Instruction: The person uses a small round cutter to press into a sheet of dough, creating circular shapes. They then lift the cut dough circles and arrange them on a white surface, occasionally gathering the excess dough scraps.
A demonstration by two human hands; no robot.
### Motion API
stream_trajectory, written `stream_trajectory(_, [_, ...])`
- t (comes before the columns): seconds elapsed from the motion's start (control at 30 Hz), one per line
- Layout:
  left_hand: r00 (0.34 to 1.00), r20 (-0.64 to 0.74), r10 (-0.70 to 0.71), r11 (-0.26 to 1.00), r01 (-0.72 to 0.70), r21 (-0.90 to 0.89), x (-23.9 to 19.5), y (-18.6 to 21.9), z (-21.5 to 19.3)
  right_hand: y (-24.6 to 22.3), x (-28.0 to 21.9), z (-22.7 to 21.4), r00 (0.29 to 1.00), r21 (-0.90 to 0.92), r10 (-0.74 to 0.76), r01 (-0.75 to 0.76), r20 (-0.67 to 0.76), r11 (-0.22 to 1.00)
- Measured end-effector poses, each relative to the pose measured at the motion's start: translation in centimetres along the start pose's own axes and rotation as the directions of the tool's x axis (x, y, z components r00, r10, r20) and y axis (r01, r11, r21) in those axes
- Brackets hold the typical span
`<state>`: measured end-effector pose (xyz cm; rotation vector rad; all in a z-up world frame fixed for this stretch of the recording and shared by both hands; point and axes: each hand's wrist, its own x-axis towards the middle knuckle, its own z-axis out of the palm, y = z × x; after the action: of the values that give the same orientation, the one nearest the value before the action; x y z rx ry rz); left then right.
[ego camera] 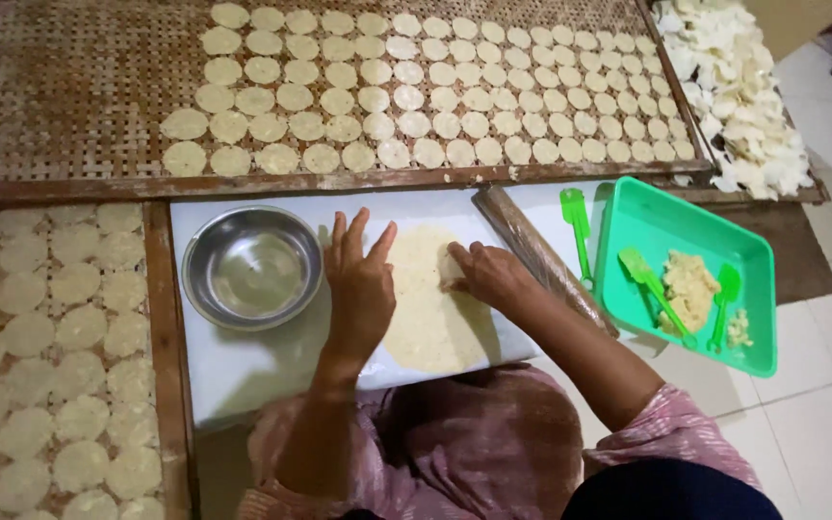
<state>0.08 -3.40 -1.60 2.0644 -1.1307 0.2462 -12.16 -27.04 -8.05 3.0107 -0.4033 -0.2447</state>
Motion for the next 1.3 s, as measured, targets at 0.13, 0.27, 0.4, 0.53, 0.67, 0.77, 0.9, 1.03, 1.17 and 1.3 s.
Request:
stream_trajectory(0.13, [0.977,-0.204,0.061,0.998,-0.062,-0.001,0.0,-0.3,0.4,-0.6,-1.3,-2.2,0.994,0.013,-0.077,0.078,-0.073,0.997])
stream_trajectory(0.27, [0.953,-0.297,0.063,0.979,-0.116,-0.165,-2.1,0.3,-1.8,-0.5,-2.2,-2.9,0.986,0.133,-0.112,0.128,-0.120,0.983])
stream_trajectory(0.4, [0.917,-0.399,0.030,0.981,-0.104,-0.165,-4.4,-1.0,-2.0,0.6,-2.3,-1.4,0.982,0.238,-0.096,0.133,-0.162,0.962])
stream_trajectory(0.53, [0.889,-0.458,-0.009,0.982,-0.079,-0.173,-5.1,-0.6,-3.4,2.3,-2.2,-0.3,0.976,0.288,-0.057,0.118,-0.211,0.950])
stream_trajectory(0.67, [0.865,-0.501,-0.040,0.981,-0.060,-0.182,-5.7,-1.6,-4.0,0.6,-4.4,-4.4,0.991,0.432,0.057,0.001,-0.121,0.902])
stream_trajectory(0.77, [0.860,-0.506,-0.061,0.981,-0.042,-0.188,-5.3,-2.0,-4.5,-3.8,-5.5,-5.6,0.996,0.492,0.022,0.022,-0.085,0.871])
stream_trajectory(0.9, [0.856,-0.511,-0.086,0.976,-0.030,-0.215,-5.1,-2.8,-4.4,-8.8,-5.8,-5.2,0.989,0.446,-0.111,0.143,-0.097,0.884])
stream_trajectory(1.03, [0.841,-0.533,-0.097,0.980,-0.012,-0.197,-5.0,-3.5,-4.6,-10.0,-4.5,-3.5,0.974,0.346,-0.179,0.216,-0.136,0.913])
stream_trajectory(1.17, [0.840,-0.530,-0.112,0.979,0.001,-0.205,-4.9,-4.2,-4.1,-10.9,-4.0,-3.6,0.955,0.234,-0.232,0.272,-0.186,0.933])
stream_trajectory(1.3, [0.845,-0.519,-0.126,0.972,0.001,-0.236,-4.7,-3.9,-4.0,-11.3,-3.4,-3.6,0.952,0.189,-0.249,0.282,-0.180,0.941])
